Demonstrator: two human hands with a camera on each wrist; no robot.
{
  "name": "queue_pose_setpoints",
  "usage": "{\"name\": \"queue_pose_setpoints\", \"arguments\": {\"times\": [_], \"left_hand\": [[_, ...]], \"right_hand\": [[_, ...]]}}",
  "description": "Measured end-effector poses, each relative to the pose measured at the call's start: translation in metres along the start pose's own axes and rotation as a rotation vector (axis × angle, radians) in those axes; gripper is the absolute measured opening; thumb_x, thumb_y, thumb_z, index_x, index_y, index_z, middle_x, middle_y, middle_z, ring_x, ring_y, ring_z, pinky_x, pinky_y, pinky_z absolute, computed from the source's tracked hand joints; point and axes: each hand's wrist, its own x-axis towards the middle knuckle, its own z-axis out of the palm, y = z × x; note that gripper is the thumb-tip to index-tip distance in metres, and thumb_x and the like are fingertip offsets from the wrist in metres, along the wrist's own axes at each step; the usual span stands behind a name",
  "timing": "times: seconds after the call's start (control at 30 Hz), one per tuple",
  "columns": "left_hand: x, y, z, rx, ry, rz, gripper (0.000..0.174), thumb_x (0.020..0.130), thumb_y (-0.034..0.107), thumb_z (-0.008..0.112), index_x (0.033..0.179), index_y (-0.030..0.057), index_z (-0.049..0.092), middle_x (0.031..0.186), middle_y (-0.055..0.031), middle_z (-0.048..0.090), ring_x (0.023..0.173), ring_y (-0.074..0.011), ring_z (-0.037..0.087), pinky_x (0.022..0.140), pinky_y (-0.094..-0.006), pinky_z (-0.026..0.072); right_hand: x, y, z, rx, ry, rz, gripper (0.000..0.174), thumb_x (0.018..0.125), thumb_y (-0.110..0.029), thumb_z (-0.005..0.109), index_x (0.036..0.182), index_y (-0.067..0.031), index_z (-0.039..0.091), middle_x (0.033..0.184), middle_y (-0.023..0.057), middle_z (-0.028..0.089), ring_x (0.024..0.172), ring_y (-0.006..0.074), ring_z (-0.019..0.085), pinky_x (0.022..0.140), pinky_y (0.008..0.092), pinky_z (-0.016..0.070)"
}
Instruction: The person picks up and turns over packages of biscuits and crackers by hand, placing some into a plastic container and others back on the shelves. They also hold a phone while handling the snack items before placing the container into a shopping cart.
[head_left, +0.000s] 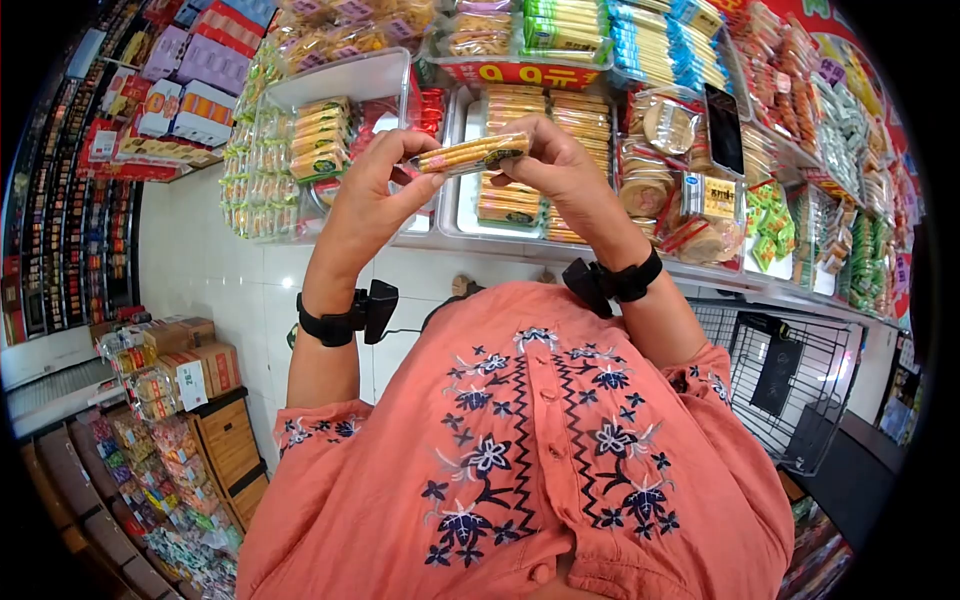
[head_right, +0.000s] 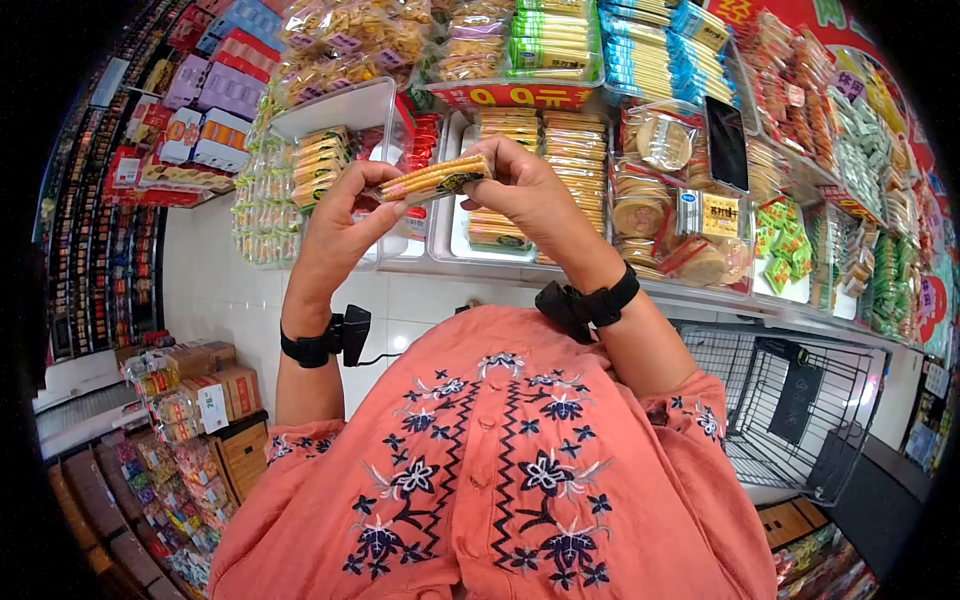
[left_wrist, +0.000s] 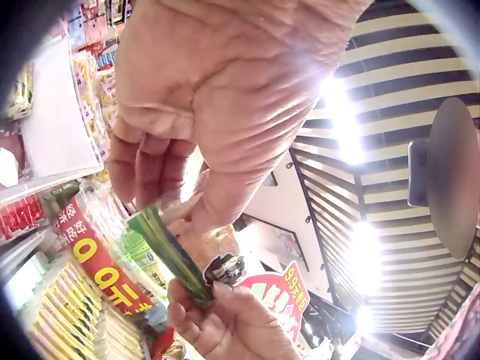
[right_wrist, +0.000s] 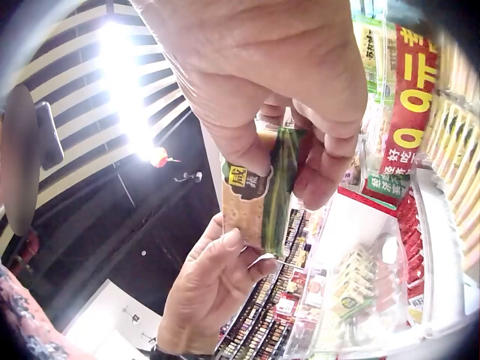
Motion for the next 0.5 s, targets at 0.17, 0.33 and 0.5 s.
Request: {"name": "queue_pose_setpoints", "arguments": {"times": [0.17,0.33,0.5], "left_hand": [[-0.001,0.002,0.011,0.064,0.033,0.035,0.026,0.089,0.012,0.072,0.113,0.0061,0.063,0.110,-0.0054,0.063,0.092,-0.0156,0.059,0.078,-0.0297,0.0494],[-0.002,0.009,0.020,0.107,0.065,0.069,0.026,0.087,0.010,0.072,0.112,0.0062,0.064,0.107,-0.0064,0.063,0.094,-0.0195,0.059,0.080,-0.0321,0.0479],[-0.003,0.016,0.027,0.161,0.091,0.125,0.024,0.090,0.006,0.069,0.113,0.0049,0.064,0.107,-0.0034,0.061,0.094,-0.0140,0.058,0.086,-0.0282,0.0474]], "right_hand": [[-0.007,-0.004,-0.007,0.018,-0.005,-0.005,0.019,0.097,-0.004,0.060,0.117,-0.0049,0.060,0.110,0.0039,0.066,0.102,0.0143,0.066,0.094,0.0339,0.0565],[-0.013,-0.005,-0.017,0.002,-0.042,-0.030,0.020,0.098,-0.006,0.063,0.117,-0.0051,0.060,0.108,0.0029,0.066,0.100,0.0140,0.066,0.092,0.0313,0.0554],[-0.019,-0.008,-0.022,-0.004,-0.049,-0.032,0.020,0.098,-0.010,0.065,0.117,-0.0052,0.061,0.109,0.0024,0.066,0.100,0.0144,0.066,0.091,0.0304,0.0538]]}}
